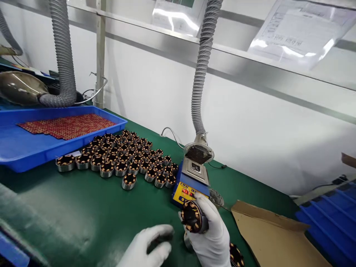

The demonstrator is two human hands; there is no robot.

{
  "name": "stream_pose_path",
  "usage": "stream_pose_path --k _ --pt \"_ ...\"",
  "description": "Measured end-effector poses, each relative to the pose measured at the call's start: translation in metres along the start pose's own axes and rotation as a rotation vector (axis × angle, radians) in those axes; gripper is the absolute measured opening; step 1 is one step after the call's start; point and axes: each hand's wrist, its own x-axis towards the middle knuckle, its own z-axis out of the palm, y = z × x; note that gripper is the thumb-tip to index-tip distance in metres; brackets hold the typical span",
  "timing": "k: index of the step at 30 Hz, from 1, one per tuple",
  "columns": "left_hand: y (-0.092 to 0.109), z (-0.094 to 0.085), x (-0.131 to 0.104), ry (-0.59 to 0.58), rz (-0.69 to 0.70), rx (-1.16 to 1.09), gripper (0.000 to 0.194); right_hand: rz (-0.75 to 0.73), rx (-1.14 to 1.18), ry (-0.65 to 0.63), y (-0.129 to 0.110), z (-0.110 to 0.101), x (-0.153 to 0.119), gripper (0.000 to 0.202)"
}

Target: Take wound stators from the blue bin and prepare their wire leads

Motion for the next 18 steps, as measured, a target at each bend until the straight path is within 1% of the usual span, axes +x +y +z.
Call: stream_pose_path --k 1,3,5,7,8,9,11,12,14,16,18 --pt "0.014 -0.001 0.005 -0.124 -0.035 -0.173 0.037 -0.011 -0.02 -0.023 -0.002 -0.002 0.0 0.061" --pt "0.038 -0.003 0.012 -0.263 -0.064 -0.402 0.036 -0.032 -0.056 -0.063 -0.006 -0.006 0.0 0.058" --pt "0.055 -0.004 0.015 -0.297 -0.079 -0.473 0.026 -0.021 -0.065 -0.086 -0.009 -0.009 0.0 0.057" --pt "0.063 -0.004 0.016 -0.294 -0.088 -0.461 0.014 0.025 -0.019 -0.116 -0.012 -0.012 -0.003 0.063" --pt "0.064 -0.003 0.015 -0.288 -0.087 -0.446 0.012 0.066 0.028 -0.15 -0.013 -0.014 -0.005 0.069" --pt "0.063 -0.003 0.014 -0.284 -0.087 -0.435 0.013 0.132 0.086 -0.199 -0.014 -0.017 -0.006 0.074" --pt "0.057 -0.002 0.013 -0.29 -0.087 -0.419 0.014 0.347 0.255 -0.325 -0.016 -0.024 -0.007 0.079" --pt "0.053 -0.002 0.013 -0.296 -0.09 -0.398 0.014 0.482 0.382 -0.402 -0.018 -0.028 -0.007 0.078" --pt "0.046 -0.002 0.014 -0.27 -0.051 -0.264 0.012 0.754 0.681 -0.531 -0.021 -0.034 -0.003 0.066" --pt "0.039 -0.002 0.014 -0.169 0.065 -0.027 0.012 0.952 0.948 -0.575 -0.023 -0.036 0.003 0.054" --pt "0.03 -0.003 0.014 -0.078 0.194 0.167 0.012 1.066 1.067 -0.568 -0.023 -0.034 0.01 0.051"
